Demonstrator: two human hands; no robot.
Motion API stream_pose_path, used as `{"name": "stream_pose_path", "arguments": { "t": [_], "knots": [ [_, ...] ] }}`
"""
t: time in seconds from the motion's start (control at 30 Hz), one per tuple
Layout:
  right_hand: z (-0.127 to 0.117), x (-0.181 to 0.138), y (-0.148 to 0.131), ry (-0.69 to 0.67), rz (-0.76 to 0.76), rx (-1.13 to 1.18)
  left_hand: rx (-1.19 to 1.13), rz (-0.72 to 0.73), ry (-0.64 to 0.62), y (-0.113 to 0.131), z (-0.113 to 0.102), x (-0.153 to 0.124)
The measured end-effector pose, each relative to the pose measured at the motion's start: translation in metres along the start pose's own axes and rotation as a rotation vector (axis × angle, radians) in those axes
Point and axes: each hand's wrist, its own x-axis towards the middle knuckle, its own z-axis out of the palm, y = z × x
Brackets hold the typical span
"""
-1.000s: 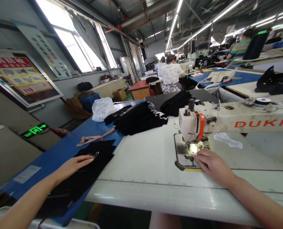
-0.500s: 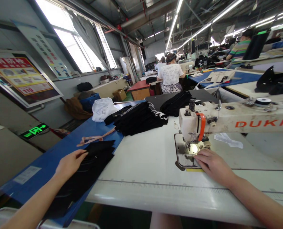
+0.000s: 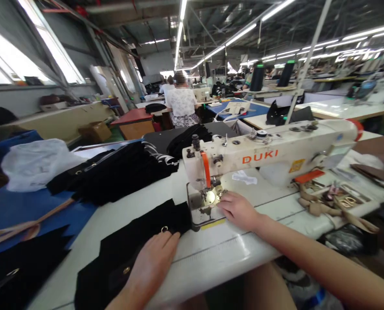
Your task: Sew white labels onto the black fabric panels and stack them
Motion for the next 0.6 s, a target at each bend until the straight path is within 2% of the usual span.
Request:
{"name": "stream_pose_path", "arguments": {
  "t": [0.1, 0.2, 0.27, 0.43, 0.6],
  "knots": [
    [-0.025, -0.014, 0.027, -0.015, 0.15, -0.124, -0.058, 0.027, 0.019, 0.015, 0.013, 0.013],
    [-0.05, -0.024, 0.058, -0.075, 0.456, -0.293, -0.095, 0.076, 0.018, 0.009, 0.015, 0.023],
    [-0.059, -0.026, 0.075, -0.158, 0.577, -0.368, -0.102, 0.073, 0.03, 0.007, 0.015, 0.029],
    [-0.057, -0.023, 0.09, -0.254, 0.632, -0.419, -0.11, 0.114, 0.023, 0.018, 0.016, 0.04],
    [-0.055, -0.025, 0.086, -0.243, 0.665, -0.419, -0.145, 0.092, 0.009, 0.024, 0.016, 0.045]
  ]
}}
